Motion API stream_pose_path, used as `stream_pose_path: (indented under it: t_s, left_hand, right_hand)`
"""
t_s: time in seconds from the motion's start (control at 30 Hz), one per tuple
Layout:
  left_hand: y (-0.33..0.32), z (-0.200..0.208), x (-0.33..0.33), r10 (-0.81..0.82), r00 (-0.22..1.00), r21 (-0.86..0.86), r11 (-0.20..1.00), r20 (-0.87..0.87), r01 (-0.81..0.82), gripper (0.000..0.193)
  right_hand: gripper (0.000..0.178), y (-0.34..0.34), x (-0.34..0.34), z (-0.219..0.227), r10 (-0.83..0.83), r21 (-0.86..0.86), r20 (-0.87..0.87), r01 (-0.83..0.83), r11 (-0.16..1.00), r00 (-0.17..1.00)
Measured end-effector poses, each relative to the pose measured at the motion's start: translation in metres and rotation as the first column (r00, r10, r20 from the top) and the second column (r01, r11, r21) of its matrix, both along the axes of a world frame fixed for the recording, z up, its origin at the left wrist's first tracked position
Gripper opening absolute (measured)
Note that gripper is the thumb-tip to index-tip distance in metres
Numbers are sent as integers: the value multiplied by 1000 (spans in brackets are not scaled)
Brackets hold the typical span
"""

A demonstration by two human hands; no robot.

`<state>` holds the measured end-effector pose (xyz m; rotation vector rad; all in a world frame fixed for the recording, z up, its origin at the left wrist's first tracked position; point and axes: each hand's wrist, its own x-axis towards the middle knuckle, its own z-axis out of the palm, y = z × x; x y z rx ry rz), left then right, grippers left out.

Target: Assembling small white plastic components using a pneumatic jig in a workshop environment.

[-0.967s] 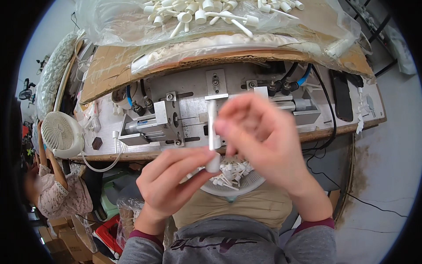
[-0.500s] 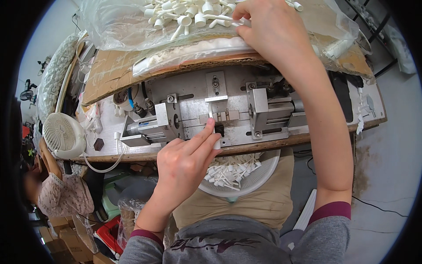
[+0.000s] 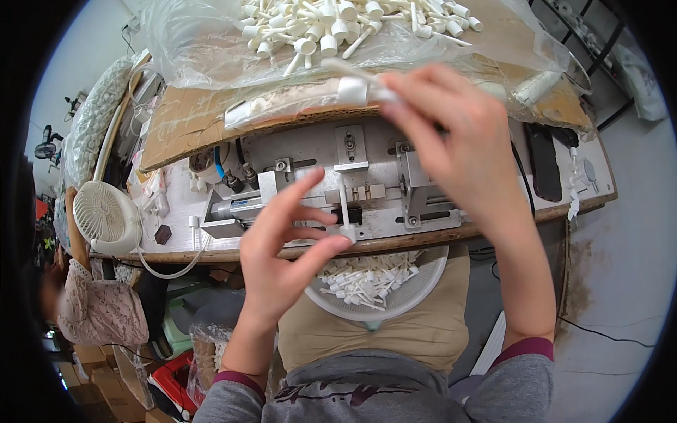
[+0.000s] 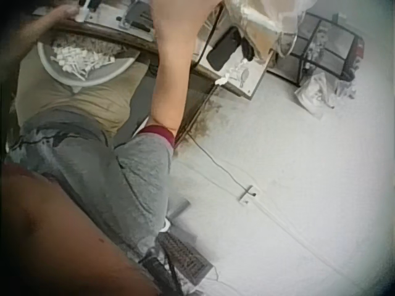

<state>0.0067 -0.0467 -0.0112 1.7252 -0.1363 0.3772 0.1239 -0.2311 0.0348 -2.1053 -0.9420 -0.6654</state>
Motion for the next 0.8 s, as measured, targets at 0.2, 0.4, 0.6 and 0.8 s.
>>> stream_pose_path:
  t_s: [0.2,0.4,0.6,0.8]
  left_hand:
    - [15,10,-1,-320,910,-531,835,-262,141,27]
    - [25,1,-17,-14,1000,20,1000,10,13,35]
    - [7,-33,-18,-47,983,668,739,180,-87,35]
    - [-2,-29,-5,-46,976,843,513,213,-159,30]
  right_hand:
    - [28,0,-68,-24,166,-40,-254,-182,982,953]
    - [32,2,-95,-43,62,365,-571,186,912,819]
    - [34,-7,-91,-51,174,394,-512,50,918,841]
    - [32,6,-95,-44,201,455,-558,95,885,805]
